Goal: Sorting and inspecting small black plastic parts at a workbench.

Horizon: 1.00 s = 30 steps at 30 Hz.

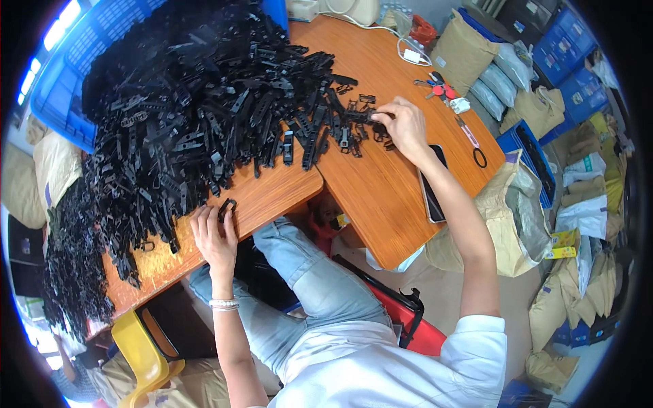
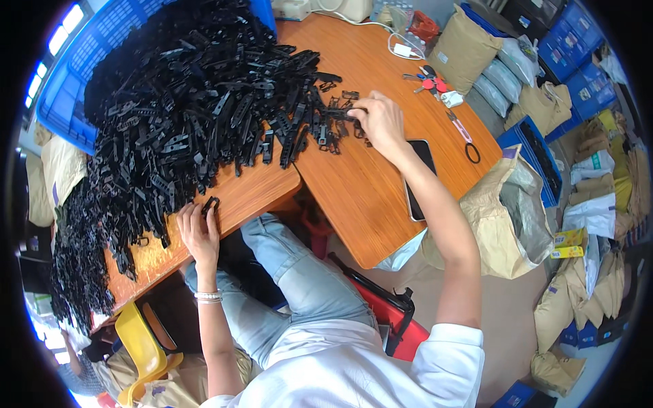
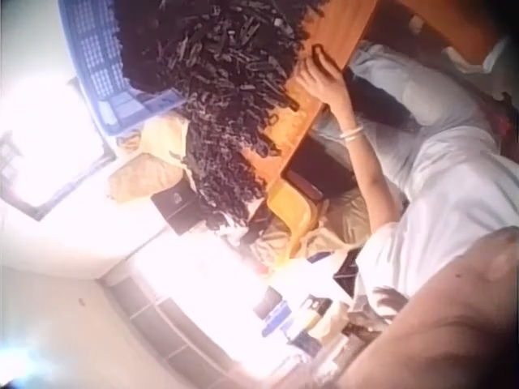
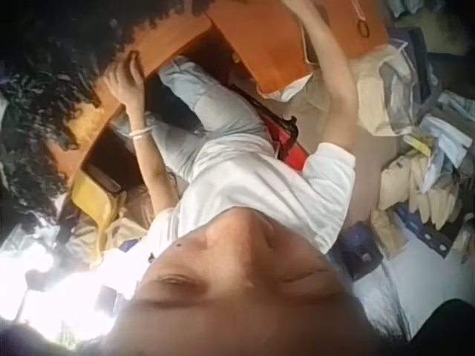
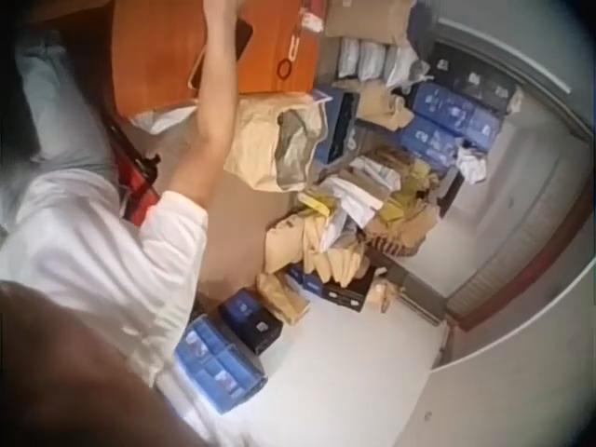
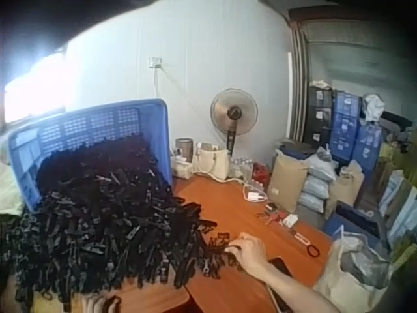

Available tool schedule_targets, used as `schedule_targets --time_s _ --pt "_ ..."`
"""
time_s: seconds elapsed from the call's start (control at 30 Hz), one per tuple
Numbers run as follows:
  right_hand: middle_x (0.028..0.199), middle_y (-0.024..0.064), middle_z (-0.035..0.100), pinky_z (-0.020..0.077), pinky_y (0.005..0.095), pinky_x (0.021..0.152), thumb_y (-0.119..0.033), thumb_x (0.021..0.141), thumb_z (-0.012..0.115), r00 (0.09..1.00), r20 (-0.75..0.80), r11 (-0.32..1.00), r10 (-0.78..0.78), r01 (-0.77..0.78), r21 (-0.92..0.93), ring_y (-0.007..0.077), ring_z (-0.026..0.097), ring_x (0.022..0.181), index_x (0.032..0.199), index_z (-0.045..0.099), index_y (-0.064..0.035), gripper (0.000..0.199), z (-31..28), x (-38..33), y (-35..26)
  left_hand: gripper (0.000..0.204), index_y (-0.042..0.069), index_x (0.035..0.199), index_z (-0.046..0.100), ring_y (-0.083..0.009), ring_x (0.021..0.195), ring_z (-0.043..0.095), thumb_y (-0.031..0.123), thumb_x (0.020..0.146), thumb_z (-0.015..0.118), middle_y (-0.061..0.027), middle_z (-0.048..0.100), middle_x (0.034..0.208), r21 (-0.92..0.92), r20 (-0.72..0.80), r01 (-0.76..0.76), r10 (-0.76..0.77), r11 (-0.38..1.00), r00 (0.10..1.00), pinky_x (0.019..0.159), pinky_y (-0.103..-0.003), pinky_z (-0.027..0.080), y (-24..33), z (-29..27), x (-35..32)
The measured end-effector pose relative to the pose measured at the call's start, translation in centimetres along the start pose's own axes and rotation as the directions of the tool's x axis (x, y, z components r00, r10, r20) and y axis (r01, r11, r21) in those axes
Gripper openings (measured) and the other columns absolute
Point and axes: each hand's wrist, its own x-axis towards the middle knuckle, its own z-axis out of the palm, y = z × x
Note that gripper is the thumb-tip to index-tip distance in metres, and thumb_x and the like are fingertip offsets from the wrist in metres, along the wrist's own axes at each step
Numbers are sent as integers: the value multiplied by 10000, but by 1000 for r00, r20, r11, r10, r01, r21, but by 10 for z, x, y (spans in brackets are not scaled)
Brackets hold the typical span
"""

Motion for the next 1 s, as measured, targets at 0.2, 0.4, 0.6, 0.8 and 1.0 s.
schedule_targets --time_s 0.2,0.4,0.6,0.8,1.0 --pt "755 132 634 455 310 614 -107 780 617 942 208 924 -264 185 336 237 605 693 813 665 -8 115 9 -36 -41 198 -25 913 574 -323 942 524 26 738 650 -151 567 940 -50 -42 18 -20 999 999 820 -393 427 -4 3 -2" --pt "832 159 637 475 339 684 -51 793 572 920 328 905 -213 60 421 300 614 761 889 632 19 133 54 -54 -85 215 -21 904 576 -319 928 530 16 714 669 -146 568 921 -83 -61 46 -51 995 997 807 -385 434 -4 0 1" --pt "868 161 610 461 388 668 -17 812 520 824 406 878 -394 208 430 339 573 785 966 610 -8 178 79 -50 -135 264 -20 945 567 -321 909 526 32 710 676 -147 560 934 -148 -53 71 -79 987 995 794 -384 437 -9 3 -2" --pt "824 144 588 450 369 637 -40 830 520 933 281 921 -225 110 374 319 578 745 913 592 -14 113 80 -66 -148 285 -12 938 575 -295 835 488 51 685 691 -131 526 869 -132 13 127 -126 983 992 740 -373 414 -10 1 -3" --pt "789 122 581 446 361 601 -80 815 568 927 299 923 -227 107 370 307 576 681 876 599 -12 96 91 -75 -163 277 -9 920 559 -302 836 472 41 679 684 -126 513 876 -190 81 203 -191 961 978 743 -372 406 -9 -2 -5"
